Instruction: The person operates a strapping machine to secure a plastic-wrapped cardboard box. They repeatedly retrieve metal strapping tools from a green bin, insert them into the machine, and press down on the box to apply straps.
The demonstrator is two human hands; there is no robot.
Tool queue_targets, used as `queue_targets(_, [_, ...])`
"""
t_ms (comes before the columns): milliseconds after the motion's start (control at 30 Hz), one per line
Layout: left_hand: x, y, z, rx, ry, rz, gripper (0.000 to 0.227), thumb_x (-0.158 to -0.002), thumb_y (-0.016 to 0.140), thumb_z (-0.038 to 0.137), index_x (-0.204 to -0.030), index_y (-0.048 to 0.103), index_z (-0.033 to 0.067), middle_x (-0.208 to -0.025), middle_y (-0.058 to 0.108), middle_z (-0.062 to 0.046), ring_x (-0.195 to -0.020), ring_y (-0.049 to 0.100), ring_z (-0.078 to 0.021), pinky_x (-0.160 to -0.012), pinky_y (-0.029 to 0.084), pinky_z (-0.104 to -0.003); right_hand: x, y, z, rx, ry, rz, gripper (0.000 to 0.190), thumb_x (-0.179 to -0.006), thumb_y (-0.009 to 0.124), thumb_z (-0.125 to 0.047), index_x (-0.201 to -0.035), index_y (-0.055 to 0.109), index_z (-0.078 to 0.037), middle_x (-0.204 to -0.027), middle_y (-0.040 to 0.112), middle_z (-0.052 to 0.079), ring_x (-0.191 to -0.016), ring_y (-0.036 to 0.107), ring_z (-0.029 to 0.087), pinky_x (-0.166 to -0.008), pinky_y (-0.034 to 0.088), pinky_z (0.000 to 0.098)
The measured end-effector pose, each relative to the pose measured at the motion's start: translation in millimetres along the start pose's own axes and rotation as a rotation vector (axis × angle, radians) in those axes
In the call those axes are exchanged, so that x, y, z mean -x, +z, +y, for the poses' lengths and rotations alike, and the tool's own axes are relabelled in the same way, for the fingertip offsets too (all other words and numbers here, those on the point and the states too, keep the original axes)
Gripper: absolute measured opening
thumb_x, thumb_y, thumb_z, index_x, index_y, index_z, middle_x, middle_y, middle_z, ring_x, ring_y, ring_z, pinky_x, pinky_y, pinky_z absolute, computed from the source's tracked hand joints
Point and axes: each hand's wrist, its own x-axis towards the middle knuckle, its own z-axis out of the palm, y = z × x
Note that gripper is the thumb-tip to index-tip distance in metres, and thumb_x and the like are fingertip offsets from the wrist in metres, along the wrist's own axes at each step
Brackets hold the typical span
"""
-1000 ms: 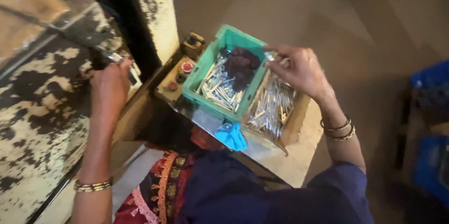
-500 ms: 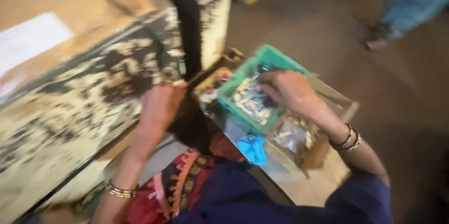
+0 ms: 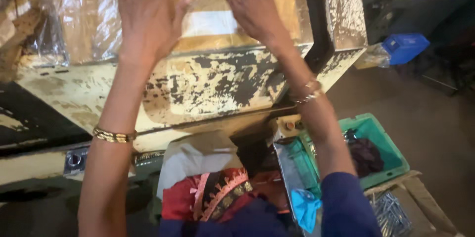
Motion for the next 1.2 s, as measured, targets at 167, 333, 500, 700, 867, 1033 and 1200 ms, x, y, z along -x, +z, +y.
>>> queue_targets(167, [-1,17,-23,0.161,-0.112,-0.067,0.082,-0.11,0.048,0.051,-0.158,0.032,-0.0138,-0.163,0.031,-0.034,-0.154,0.023,-0.047,-0.123,0.006,-0.064,-27,44,7,0.202,0.152,-0.053,0.081,-0.11,0.042,-0.058,-0.16,0.027,0.004,-0.164,0.031,0.025,-0.153,0.026,0.039,-0.124,0.014,0.0541])
queue_targets(333, [1,27,-28,0.128,-0.147,-0.093,0.085,-0.107,0.043,0.055,-0.157,0.032,-0.0126,-0.163,0.032,-0.033,-0.154,0.025,-0.044,-0.123,0.008,-0.062,-23,53,12,0.152,0.234,-0.098,0.086,-0.105,0.042,-0.065,-0.161,0.028,-0.001,-0.169,0.029,0.019,-0.158,0.025,0.032,-0.13,0.011,0.0483])
queue_targets(500, [-2,28,-27,0.111,-0.148,-0.085,0.084,-0.108,0.043,0.055,-0.156,0.031,-0.0123,-0.162,0.032,-0.033,-0.152,0.026,-0.044,-0.122,0.009,-0.061,-24,48,7,0.147,0.244,-0.133,0.087,-0.105,0.036,-0.067,-0.163,0.024,-0.003,-0.17,0.026,0.016,-0.16,0.021,0.03,-0.131,0.008,0.0467])
queue_targets(700, [2,27,-26,0.146,-0.15,-0.047,0.083,-0.107,0.044,0.056,-0.155,0.035,-0.0116,-0.162,0.034,-0.031,-0.154,0.027,-0.0424,-0.125,0.01,-0.059,-28,43,0,0.128,0.281,-0.185,0.09,-0.104,0.029,-0.07,-0.164,0.02,-0.004,-0.172,0.021,0.014,-0.161,0.018,0.027,-0.13,0.006,0.0465])
queue_targets(867, [2,26,-27,0.147,-0.157,-0.059,0.084,-0.107,0.044,0.056,-0.155,0.035,-0.0113,-0.162,0.034,-0.031,-0.154,0.026,-0.0421,-0.124,0.009,-0.059,-25,45,1,0.142,0.269,-0.16,0.089,-0.104,0.032,-0.069,-0.164,0.021,-0.004,-0.172,0.023,0.016,-0.159,0.019,0.03,-0.129,0.008,0.0487])
queue_targets(1033, [1,25,-28,0.166,-0.165,-0.058,0.085,-0.106,0.043,0.058,-0.155,0.035,-0.0102,-0.162,0.034,-0.03,-0.153,0.025,-0.0416,-0.125,0.007,-0.057,-25,47,4,0.128,0.249,-0.133,0.087,-0.106,0.035,-0.068,-0.165,0.023,-0.005,-0.172,0.025,0.016,-0.16,0.021,0.032,-0.13,0.009,0.0499])
queue_targets(1200, [2,27,-29,0.171,-0.167,-0.051,0.085,-0.106,0.043,0.059,-0.156,0.035,-0.0099,-0.163,0.033,-0.03,-0.154,0.026,-0.0416,-0.125,0.007,-0.057,-25,50,7,0.153,0.262,-0.142,0.088,-0.105,0.038,-0.069,-0.164,0.023,-0.006,-0.171,0.026,0.016,-0.16,0.022,0.031,-0.13,0.011,0.05])
